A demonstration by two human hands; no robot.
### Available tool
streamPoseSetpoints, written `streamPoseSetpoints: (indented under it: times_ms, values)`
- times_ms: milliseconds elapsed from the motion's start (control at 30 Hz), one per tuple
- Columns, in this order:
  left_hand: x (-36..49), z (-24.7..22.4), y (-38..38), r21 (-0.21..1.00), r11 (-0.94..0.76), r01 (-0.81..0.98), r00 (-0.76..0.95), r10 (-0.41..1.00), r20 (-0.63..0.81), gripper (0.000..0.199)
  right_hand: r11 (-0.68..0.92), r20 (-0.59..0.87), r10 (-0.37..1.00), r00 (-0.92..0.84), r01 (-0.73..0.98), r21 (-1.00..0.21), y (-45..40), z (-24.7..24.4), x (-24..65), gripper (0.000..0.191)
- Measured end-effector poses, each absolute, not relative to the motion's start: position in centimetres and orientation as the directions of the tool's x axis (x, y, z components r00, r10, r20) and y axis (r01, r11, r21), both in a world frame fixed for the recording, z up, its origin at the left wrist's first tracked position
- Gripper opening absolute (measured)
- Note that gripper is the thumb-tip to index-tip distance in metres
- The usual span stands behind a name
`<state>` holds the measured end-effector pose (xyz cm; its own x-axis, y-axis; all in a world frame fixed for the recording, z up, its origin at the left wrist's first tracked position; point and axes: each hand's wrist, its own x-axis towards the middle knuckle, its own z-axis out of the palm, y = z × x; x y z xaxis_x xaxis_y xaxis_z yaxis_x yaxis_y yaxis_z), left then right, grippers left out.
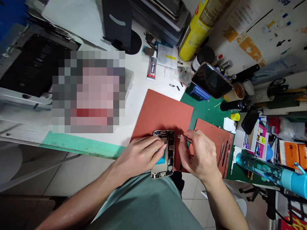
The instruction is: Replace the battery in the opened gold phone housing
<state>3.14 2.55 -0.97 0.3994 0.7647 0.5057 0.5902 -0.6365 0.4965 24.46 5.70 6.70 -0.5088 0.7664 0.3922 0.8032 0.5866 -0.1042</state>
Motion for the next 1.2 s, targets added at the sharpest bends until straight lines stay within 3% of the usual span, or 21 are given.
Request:
streamPoseSetpoints:
  times_ms: [400, 533, 1200]
  values:
    - [3.11, -0.89, 2.58, 0.463, -0.652, 0.6, 0.423, 0.75, 0.508, 0.028, 0.61, 0.41, 0.756, -0.511, 0.777, -0.157, 5.93, 6.42, 23.98, 0.025]
    - [3.14, -1.0, 2.57, 0.512, -0.632, 0.581, 0.397, 0.77, 0.5, 0.026, 0.597, 0.478, 0.722, -0.5, 0.8, -0.064, 6.03, 6.19, 23.86, 0.025]
    - [3.11, -1.22, 2.45, 0.433, -0.661, 0.614, 0.441, 0.741, 0.507, 0.028, 0.579, 0.448, 0.746, -0.494, 0.812, -0.069, 5.8, 6.0, 23.8, 0.019]
